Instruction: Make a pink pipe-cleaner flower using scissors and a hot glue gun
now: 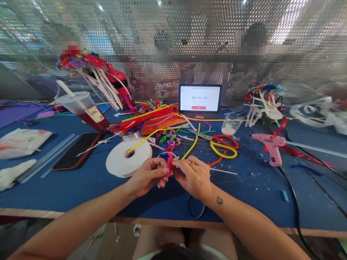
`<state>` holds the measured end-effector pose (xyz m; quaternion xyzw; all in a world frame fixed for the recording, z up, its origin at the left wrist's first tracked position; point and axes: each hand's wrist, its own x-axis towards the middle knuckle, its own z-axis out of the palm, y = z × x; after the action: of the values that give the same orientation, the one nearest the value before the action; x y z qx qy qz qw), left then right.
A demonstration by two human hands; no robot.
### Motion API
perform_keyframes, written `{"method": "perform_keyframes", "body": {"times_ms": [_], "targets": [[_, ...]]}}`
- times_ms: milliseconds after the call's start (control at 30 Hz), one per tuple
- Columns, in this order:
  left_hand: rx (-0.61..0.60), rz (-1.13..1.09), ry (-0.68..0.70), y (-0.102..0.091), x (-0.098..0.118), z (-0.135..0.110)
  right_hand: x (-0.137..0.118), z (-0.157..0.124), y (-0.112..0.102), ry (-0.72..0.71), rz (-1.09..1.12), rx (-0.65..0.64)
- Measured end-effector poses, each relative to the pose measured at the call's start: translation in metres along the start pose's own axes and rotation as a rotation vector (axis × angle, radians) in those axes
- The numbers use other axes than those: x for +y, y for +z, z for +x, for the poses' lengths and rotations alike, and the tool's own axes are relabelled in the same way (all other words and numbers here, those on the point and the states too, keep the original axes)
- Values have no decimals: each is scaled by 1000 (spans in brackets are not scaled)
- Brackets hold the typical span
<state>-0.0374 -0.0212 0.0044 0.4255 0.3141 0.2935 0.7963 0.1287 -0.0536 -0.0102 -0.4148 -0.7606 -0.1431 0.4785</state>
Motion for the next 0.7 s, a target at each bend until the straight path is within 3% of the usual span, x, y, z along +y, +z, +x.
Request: {"method": "perform_keyframes", "body": {"times_ms": [700], "targets": [[53, 76, 49, 1, -3, 0, 3, -5, 2, -15, 4, -1]]}}
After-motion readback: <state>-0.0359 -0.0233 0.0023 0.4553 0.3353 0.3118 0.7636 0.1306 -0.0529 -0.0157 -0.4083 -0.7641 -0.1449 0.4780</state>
